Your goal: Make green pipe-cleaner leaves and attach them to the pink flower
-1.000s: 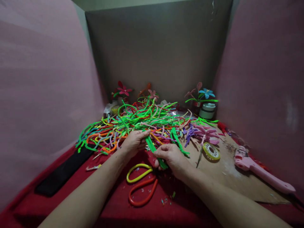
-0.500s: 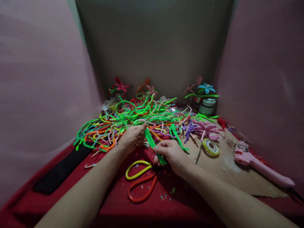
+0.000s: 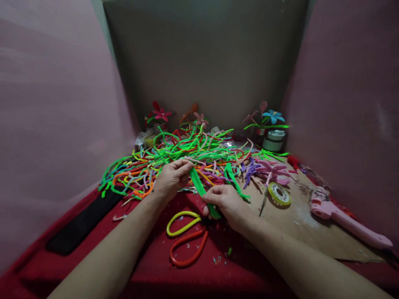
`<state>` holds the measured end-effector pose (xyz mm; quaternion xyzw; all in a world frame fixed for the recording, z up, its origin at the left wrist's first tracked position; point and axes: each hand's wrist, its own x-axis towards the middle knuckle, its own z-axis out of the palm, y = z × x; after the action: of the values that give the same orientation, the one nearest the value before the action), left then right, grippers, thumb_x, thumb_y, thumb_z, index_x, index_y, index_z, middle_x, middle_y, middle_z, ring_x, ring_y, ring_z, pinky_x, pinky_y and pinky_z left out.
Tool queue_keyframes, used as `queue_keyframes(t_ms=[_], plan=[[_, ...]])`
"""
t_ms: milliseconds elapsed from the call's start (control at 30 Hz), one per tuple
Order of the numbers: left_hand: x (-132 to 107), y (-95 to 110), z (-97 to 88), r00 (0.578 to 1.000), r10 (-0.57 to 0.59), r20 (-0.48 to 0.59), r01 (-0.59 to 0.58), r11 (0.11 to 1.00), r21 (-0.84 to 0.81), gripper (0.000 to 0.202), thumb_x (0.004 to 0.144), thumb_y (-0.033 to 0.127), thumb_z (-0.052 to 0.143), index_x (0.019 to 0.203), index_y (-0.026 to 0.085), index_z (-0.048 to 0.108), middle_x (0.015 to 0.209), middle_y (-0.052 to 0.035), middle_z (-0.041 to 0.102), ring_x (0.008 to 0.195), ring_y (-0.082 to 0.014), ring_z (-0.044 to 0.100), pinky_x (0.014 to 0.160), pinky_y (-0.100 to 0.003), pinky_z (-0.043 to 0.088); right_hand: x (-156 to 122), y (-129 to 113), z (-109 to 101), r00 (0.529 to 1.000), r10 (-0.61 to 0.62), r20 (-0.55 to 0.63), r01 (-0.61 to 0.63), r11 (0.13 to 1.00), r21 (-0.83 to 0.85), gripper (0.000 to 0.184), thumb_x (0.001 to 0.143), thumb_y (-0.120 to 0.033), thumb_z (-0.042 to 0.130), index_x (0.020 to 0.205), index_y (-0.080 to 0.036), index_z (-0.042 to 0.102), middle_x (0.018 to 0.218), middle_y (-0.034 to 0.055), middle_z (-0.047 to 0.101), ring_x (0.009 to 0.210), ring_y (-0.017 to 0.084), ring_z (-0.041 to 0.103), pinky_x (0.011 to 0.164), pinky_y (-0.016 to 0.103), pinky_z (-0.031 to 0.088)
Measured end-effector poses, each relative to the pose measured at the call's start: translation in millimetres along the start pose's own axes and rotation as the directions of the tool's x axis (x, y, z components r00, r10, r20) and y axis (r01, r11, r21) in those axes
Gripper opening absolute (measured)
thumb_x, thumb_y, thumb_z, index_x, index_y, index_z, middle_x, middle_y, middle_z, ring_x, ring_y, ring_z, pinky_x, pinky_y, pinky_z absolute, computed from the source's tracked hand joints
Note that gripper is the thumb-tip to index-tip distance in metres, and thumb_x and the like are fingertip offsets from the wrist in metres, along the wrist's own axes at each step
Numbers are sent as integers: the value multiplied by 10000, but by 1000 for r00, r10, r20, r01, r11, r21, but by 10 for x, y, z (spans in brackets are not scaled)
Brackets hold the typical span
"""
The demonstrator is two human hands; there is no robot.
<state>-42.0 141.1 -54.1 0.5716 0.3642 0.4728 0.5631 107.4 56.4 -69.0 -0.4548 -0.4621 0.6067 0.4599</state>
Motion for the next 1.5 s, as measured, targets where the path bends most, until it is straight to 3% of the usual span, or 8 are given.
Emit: queue_keyframes(t_ms=[267,367,467,767,967,1167,1267,1500], plan=[[-4,24,12,987,106,-118,-59,934,351,234,692,333,589,590,152,481,449,74,371,410,-50,309,421,-189,233,23,62,-7,997,-61,43,65,991,-116,196,671,-209,567,502,-160,480,438,-8,576,341,62,422,353,184,300],[-7,77,-2,976,210,-53,-129,764,633,231,723,329,521,574,158,477,498,63,376,484,-73,340,474,-202,266,26,51,-3,998,-47,45,53,989,-139,198,667,-217,561,493,-163,483,416,-15,559,336,60,410,359,186,305],[10,106,-30,983,182,23,-134,627,767,277,733,357,477,533,168,441,490,57,364,492,-89,347,486,-220,270,26,42,-4,998,-23,58,32,988,-153,195,661,-237,566,495,-164,494,414,-14,560,340,65,411,370,195,319],[26,138,-91,993,95,66,-112,641,759,274,704,364,507,524,167,447,477,59,372,469,-85,323,465,-219,247,18,27,-37,992,18,125,6,982,-188,166,650,-250,566,514,-162,530,426,-6,575,350,79,419,376,210,290],[-2,111,-14,997,73,32,-75,730,679,300,723,389,503,534,168,430,451,63,370,412,-66,325,421,-200,247,26,17,-32,994,32,109,-31,999,-10,168,615,-246,635,512,-135,563,425,-19,542,351,53,373,391,208,261],[-3,77,-2,998,-46,-35,52,975,218,323,740,481,527,800,164,516,601,44,498,387,-40,389,368,-159,276,95,38,-50,1000,12,10,-15,943,332,215,557,-260,723,560,-143,543,416,-66,440,354,42,342,376,197,228],[-66,93,47,985,-163,59,154,980,127,334,716,464,584,774,137,550,619,31,511,393,-21,394,361,-138,269,123,28,-74,998,-6,-63,33,899,437,238,547,-235,743,581,-151,522,435,-71,439,361,46,359,369,195,245],[-285,146,244,908,-284,310,208,944,255,256,712,383,620,781,149,543,497,52,492,382,-32,383,363,-138,278,148,27,-103,988,-51,-145,121,844,523,274,503,-156,773,634,-155,532,512,-60,511,405,47,411,378,185,282]])
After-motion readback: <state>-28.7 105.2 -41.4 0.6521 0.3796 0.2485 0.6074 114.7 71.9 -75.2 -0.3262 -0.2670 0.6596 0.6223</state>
